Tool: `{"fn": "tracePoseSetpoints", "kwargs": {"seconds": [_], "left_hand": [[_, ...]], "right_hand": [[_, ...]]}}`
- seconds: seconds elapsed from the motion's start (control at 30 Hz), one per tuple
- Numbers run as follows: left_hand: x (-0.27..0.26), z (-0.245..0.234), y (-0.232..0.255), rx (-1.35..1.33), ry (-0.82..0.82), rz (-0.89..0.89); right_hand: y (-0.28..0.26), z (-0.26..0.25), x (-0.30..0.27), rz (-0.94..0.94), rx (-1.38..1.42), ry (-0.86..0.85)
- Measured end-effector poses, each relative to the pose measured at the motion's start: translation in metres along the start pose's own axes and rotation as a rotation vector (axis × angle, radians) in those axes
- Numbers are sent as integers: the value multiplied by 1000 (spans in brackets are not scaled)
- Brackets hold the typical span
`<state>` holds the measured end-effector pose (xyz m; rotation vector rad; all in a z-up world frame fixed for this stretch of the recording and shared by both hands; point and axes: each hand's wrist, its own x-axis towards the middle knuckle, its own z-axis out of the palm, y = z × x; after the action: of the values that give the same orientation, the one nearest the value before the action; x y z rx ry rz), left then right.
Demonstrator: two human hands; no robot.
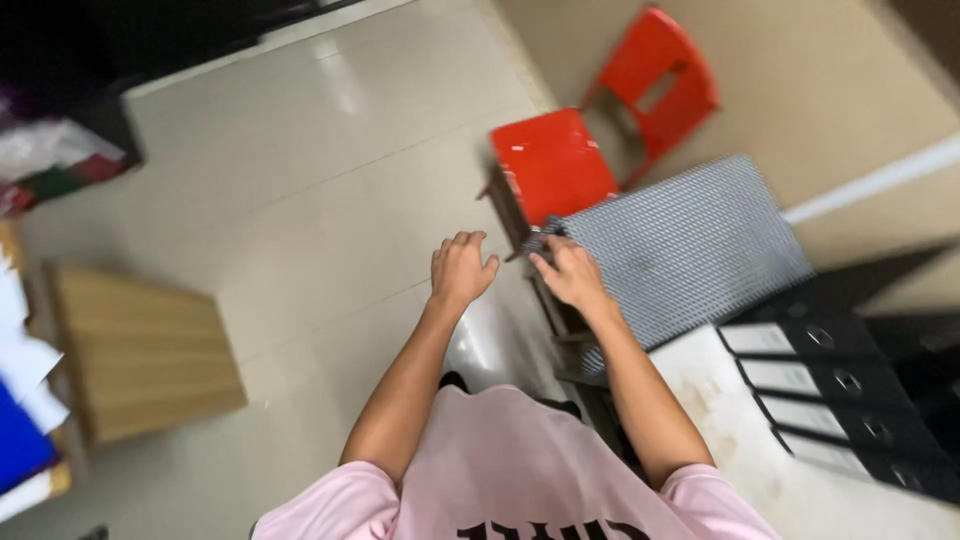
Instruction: Cleaning and organizing file binders by wiping them with a cloth and placing them on a storage shelf.
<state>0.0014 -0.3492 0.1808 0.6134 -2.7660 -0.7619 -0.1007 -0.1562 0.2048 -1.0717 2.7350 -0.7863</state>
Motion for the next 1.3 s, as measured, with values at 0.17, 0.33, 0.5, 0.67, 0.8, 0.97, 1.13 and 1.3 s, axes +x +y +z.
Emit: {"fn": "tracePoseSetpoints", "kwargs": {"seconds": [0.17, 0.33, 0.5, 0.67, 0.8, 0.97, 1.13, 1.3], "left_hand": [[-15, -69, -109, -5, 103, -225], [-35, -122, -211, -33, 244, -454], [-36, -171, -301, 5, 318, -657], [-14, -213, -375, 15, 415, -798], [19, -273, -442, 73, 500, -890], [42, -313, -520, 44, 619, -1005], [68, -350, -617, 53, 723, -1040], [90, -407, -715, 49, 689, -1054]], "right_hand": [[-117, 45, 74, -119, 8, -173], [-209, 113, 143, -307, 13, -317], [-295, 176, 221, -430, 12, -424], [-376, 231, 305, -599, 32, -519], [-458, 287, 385, -713, 3, -608], [-554, 332, 452, -800, -29, -714], [-636, 405, 515, -887, -25, -739], [-721, 477, 574, -964, 11, -778]]}}
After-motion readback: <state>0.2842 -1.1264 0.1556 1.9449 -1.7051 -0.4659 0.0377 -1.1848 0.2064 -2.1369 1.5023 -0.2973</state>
